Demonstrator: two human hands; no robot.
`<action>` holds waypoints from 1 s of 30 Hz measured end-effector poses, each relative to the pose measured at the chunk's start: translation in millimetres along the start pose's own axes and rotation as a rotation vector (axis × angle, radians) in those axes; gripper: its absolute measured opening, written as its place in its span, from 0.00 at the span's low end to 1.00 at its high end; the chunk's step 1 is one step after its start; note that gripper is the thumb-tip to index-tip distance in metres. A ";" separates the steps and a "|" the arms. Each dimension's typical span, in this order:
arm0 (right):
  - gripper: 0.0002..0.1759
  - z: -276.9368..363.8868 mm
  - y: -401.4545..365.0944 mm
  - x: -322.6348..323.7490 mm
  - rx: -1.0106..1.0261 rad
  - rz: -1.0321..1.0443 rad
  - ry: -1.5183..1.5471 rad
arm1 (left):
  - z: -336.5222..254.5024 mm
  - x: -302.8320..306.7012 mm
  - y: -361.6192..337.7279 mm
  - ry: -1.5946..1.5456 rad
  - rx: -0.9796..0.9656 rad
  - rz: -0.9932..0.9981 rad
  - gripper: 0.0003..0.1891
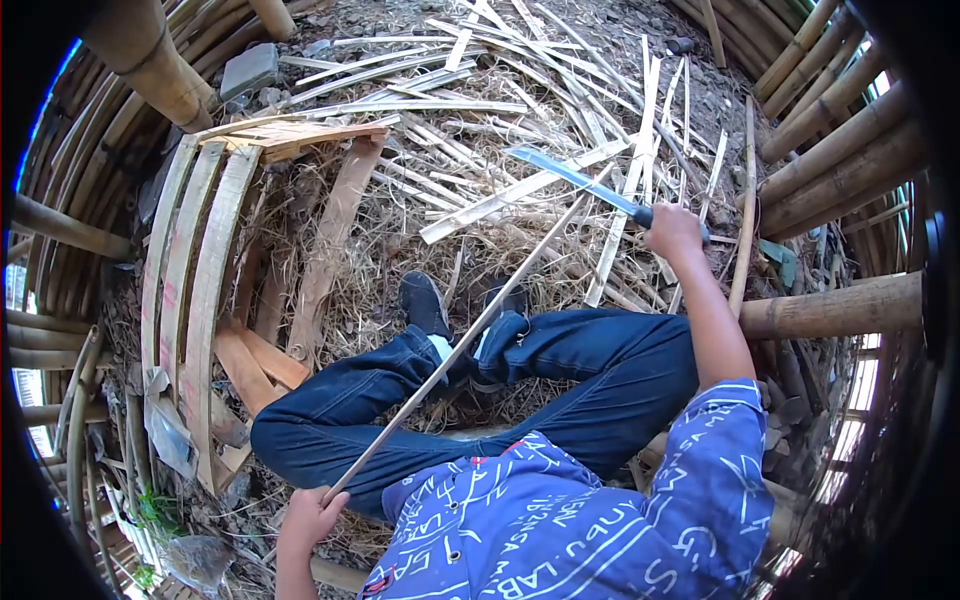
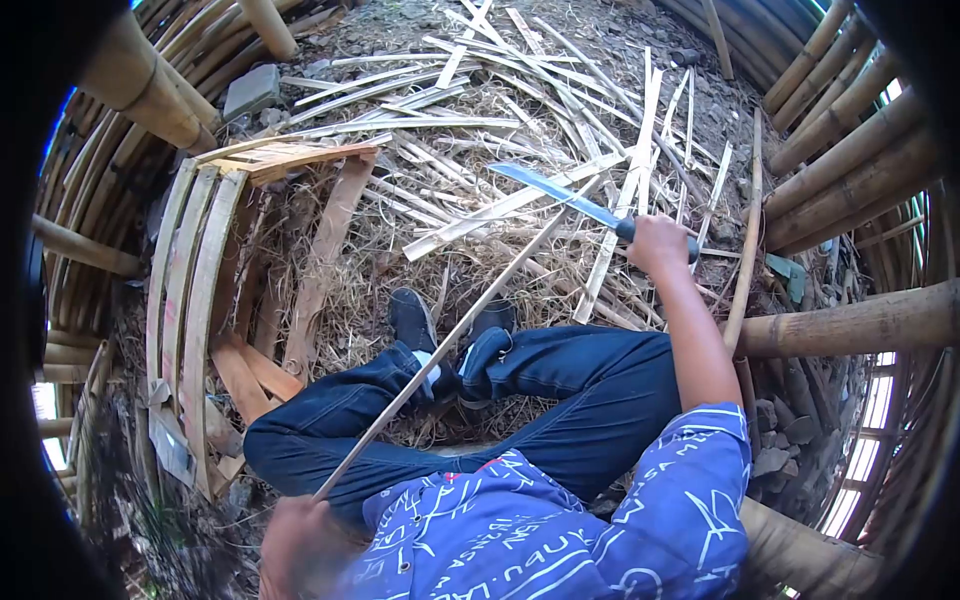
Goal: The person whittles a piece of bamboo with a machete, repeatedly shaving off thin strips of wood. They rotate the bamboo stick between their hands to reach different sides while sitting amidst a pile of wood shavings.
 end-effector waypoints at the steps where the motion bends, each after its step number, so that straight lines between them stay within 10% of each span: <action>1: 0.14 4.7 -3.1 0.0 0.029 0.009 0.052 | -4.0 1.7 6.3 -0.057 0.087 0.012 0.19; 12: 0.13 21.7 5.9 -21.8 0.106 0.136 0.482 | -8.1 2.4 24.4 -0.141 -0.006 -0.070 0.18; 24: 0.10 63.4 -42.4 -8.7 0.324 0.004 -0.060 | -1.6 -0.1 16.4 -0.041 -0.074 -0.155 0.18; 30: 0.12 -26.6 6.6 -14.1 -0.040 -0.053 -0.011 | -40.9 2.3 25.5 -0.086 -0.011 -0.078 0.18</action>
Point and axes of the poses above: each hand's wrist, its own y-axis towards the middle knuckle, its own x-axis out of the back of the hand, z = x × y, the point moved 6 cm from there along y, towards the middle knuckle, and after that the axes turned 14 degrees about z, right-handed, at the moved point
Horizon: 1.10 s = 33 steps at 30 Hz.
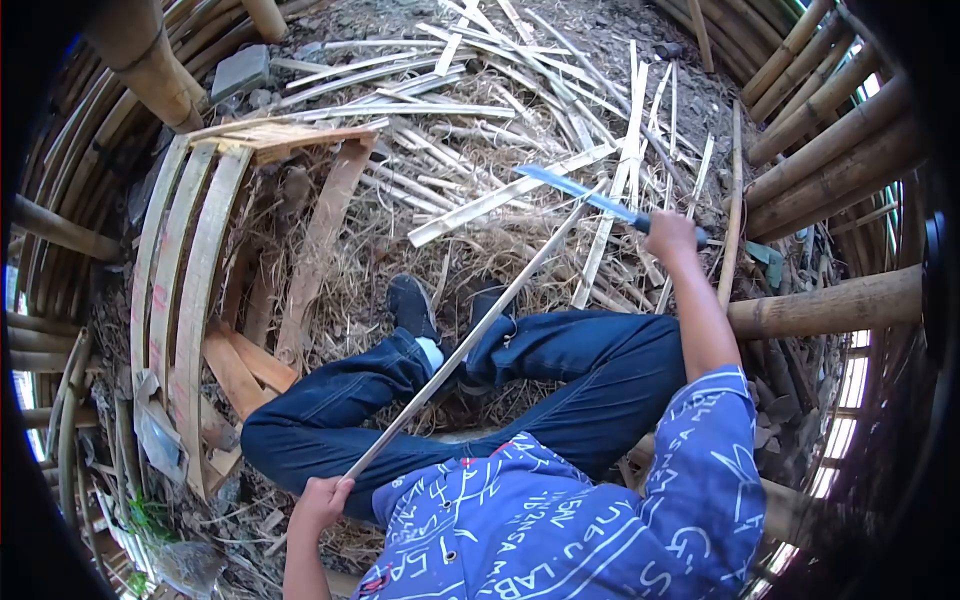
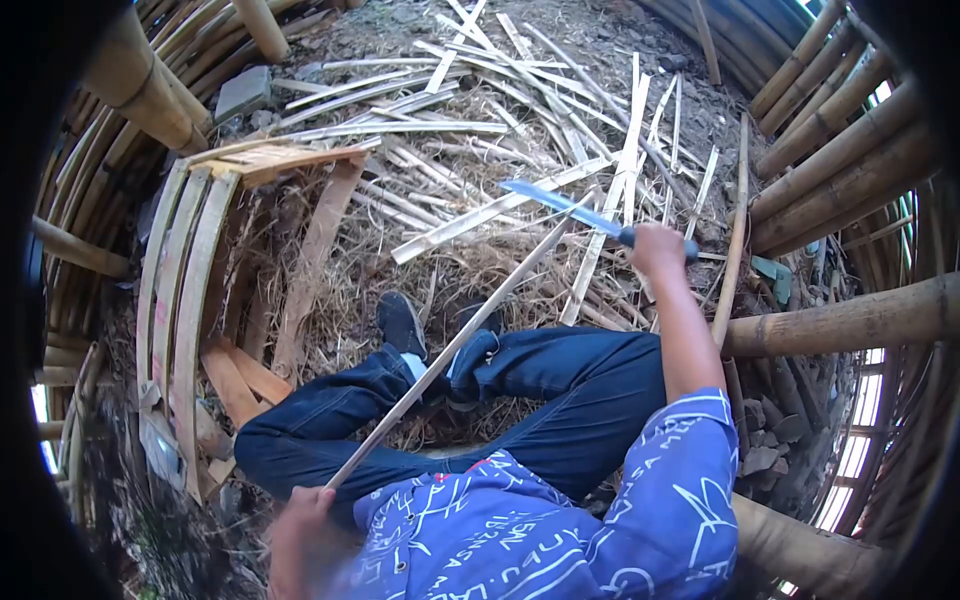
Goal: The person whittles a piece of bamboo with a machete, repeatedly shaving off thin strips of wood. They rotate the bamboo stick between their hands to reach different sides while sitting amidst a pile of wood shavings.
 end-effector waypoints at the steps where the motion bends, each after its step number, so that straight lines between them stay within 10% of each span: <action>1: 0.13 5.7 0.7 -5.4 0.011 0.007 -0.031 | 16.0 -3.3 7.0 -0.111 0.032 0.085 0.18; 20: 0.12 64.7 -36.4 0.1 0.416 0.002 0.353 | 3.9 1.5 1.6 -0.126 0.088 0.072 0.20; 28: 0.11 -35.6 -1.5 10.0 -0.067 -0.007 0.047 | -28.5 11.9 3.1 -0.138 -0.020 0.040 0.19; 33: 0.12 -14.3 -1.8 1.2 0.023 0.000 -0.034 | 6.2 -6.0 5.9 -0.180 0.106 0.216 0.18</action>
Point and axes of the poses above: each hand's wrist, its own y-axis towards the middle knuckle, its own x-axis out of the back of the hand, z = x × y, the point moved 6 cm from there along y, towards the middle knuckle, and after that the axes turned 14 degrees about z, right-handed, at the moved point
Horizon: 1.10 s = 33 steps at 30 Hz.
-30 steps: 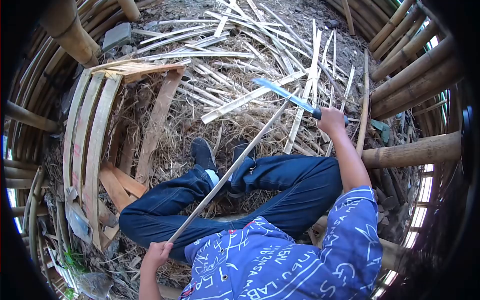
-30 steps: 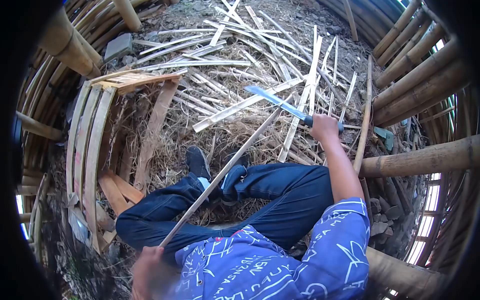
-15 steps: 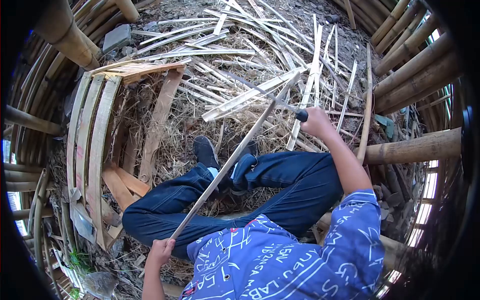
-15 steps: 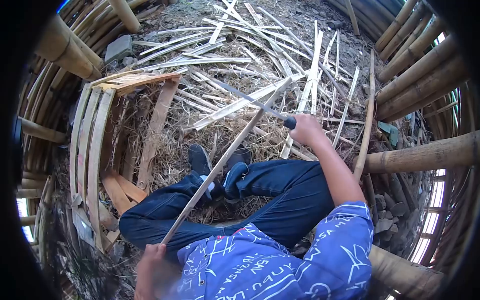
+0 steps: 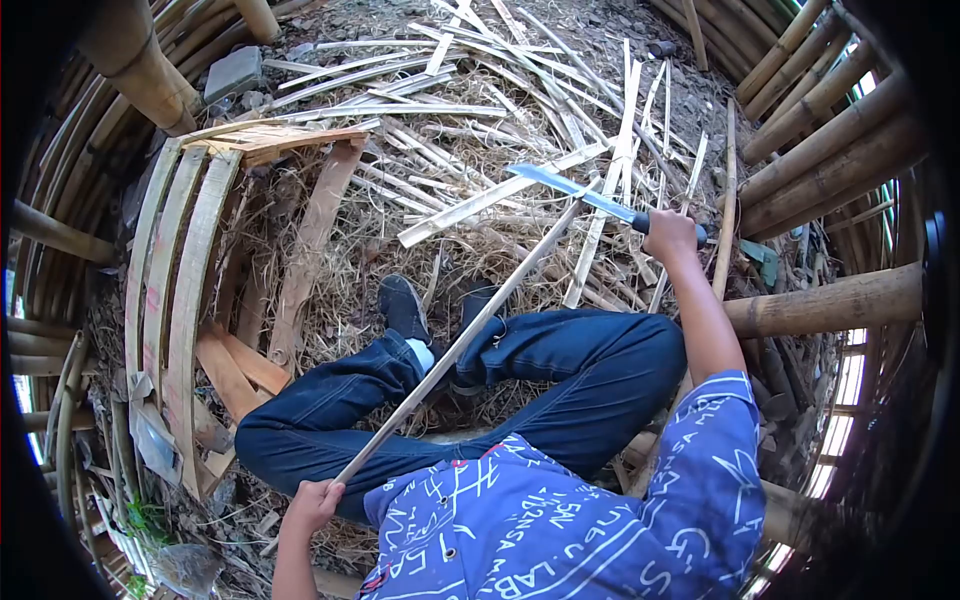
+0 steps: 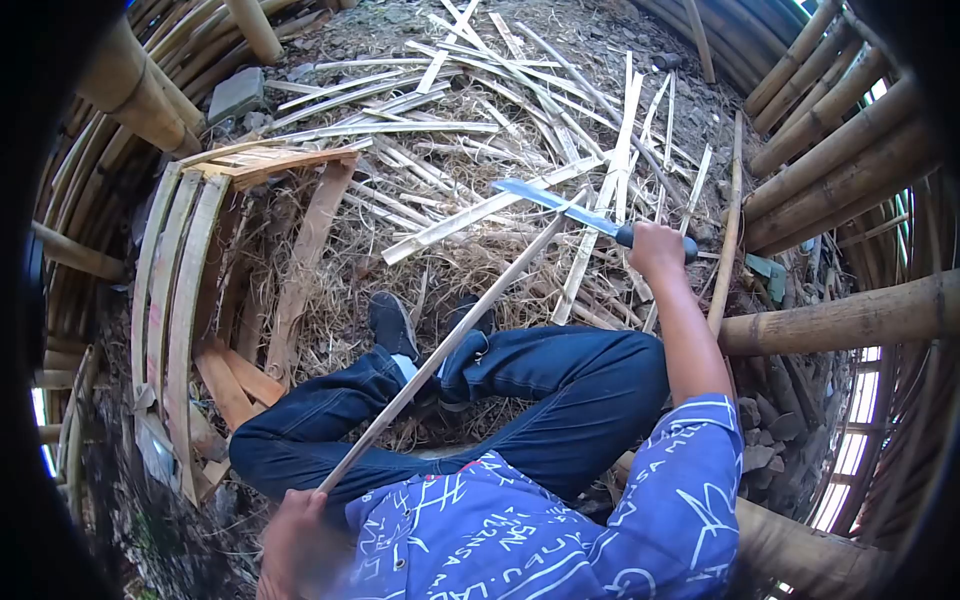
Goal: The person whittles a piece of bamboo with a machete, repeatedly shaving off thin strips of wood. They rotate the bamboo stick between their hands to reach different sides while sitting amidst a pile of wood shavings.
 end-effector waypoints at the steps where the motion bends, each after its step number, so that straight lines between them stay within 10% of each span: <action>1: 0.12 3.0 -2.8 3.3 0.004 -0.036 0.039 | -11.6 4.7 -5.3 0.008 -0.056 -0.088 0.18; 13: 0.13 39.2 -29.2 19.2 0.050 -0.074 0.093 | -11.2 7.2 -1.0 0.003 -0.089 -0.129 0.20; 21: 0.08 117.6 -59.0 12.1 0.526 0.032 -0.073 | 16.2 -4.9 4.7 0.112 -0.214 -0.160 0.20; 26: 0.13 -44.2 16.5 20.8 -0.247 0.032 0.087 | -31.8 10.3 -9.3 -0.002 -0.101 -0.158 0.18; 33: 0.14 -75.5 -12.4 22.5 -0.265 -0.109 0.231 | 28.0 -2.4 3.9 0.043 -0.194 -0.250 0.19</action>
Point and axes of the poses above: each hand's wrist, its own y-axis towards the middle knuckle, its own x-axis out of the back of the hand, z = x × y, the point moved 6 cm from there along y, towards the middle knuckle, and after that the axes turned 14 degrees about z, right-handed, at the moved point
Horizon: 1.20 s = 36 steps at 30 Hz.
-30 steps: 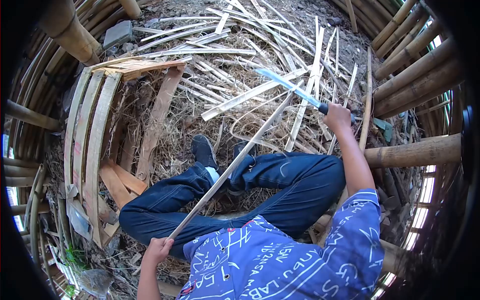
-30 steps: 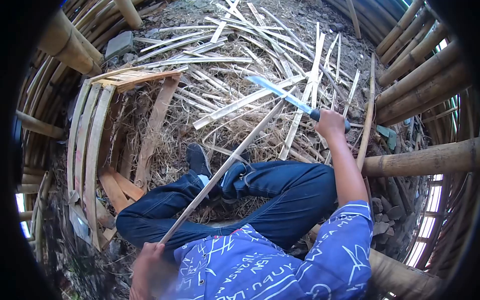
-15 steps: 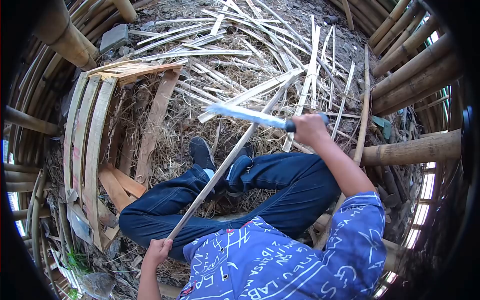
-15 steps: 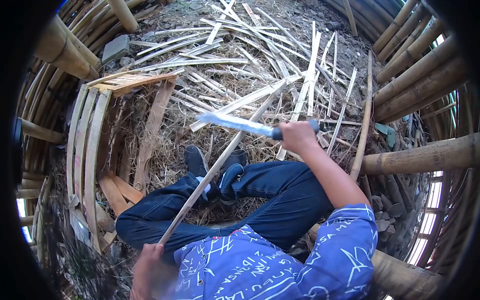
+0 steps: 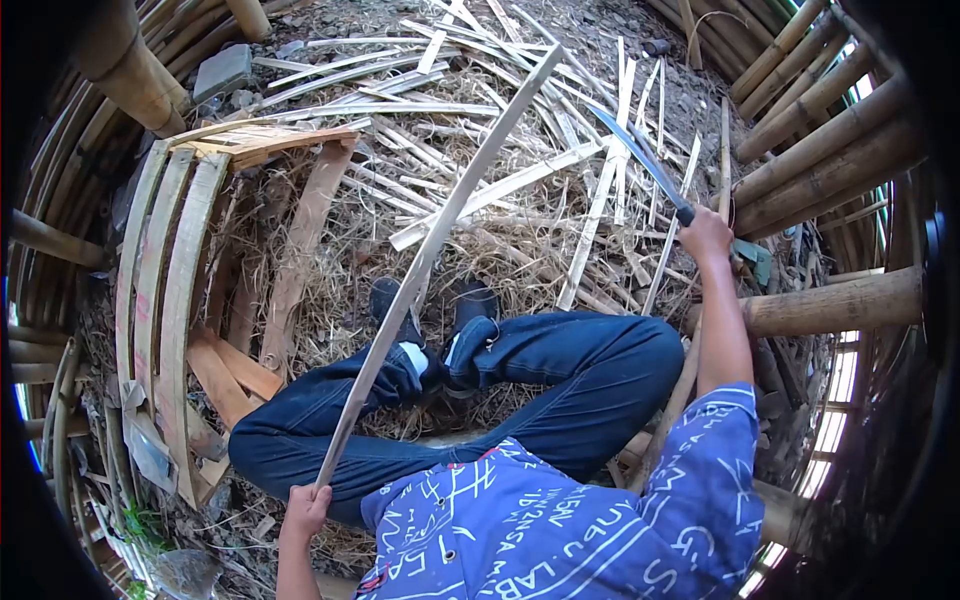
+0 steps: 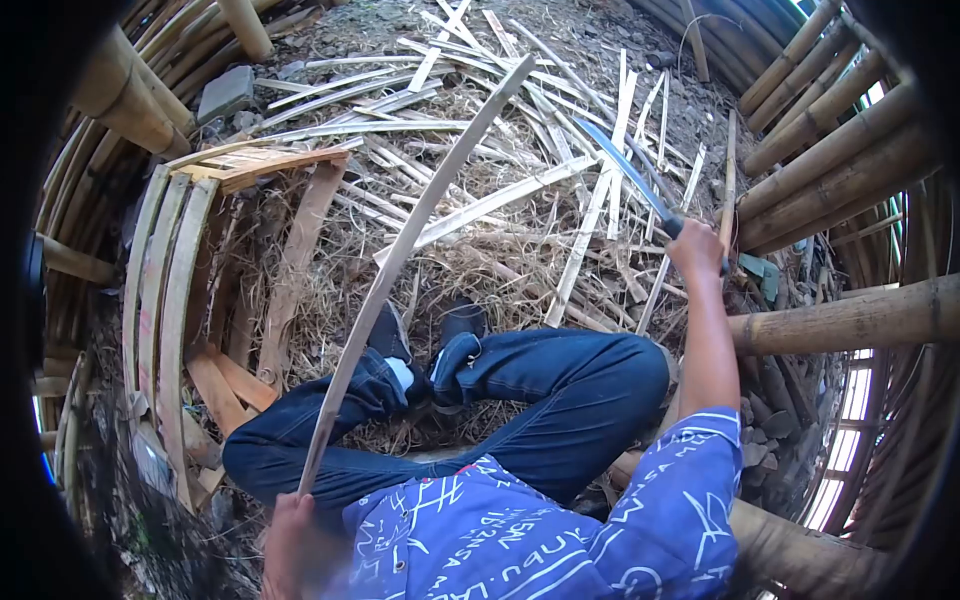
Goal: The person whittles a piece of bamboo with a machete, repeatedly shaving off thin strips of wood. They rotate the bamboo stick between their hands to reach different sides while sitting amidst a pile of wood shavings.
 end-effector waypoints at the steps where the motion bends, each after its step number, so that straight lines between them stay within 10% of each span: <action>1: 0.14 5.2 -4.9 -8.4 0.026 -0.027 -0.005 | -4.3 3.5 0.6 -0.102 0.021 0.011 0.19; 10: 0.14 66.1 -35.5 -16.4 0.146 0.083 0.390 | -1.2 0.3 12.1 -0.241 0.252 0.198 0.18; 36: 0.10 138.8 -123.1 -25.9 0.516 0.139 0.684 | -111.5 -15.0 101.4 -0.919 0.047 0.393 0.08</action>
Point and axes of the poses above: each hand's wrist, its own y-axis towards the middle knuckle, its own x-axis out of the back of the hand, z = x × y, the point moved 6 cm from there along y, towards the middle knuckle, and after that the axes turned 14 degrees about z, right-handed, at the moved point
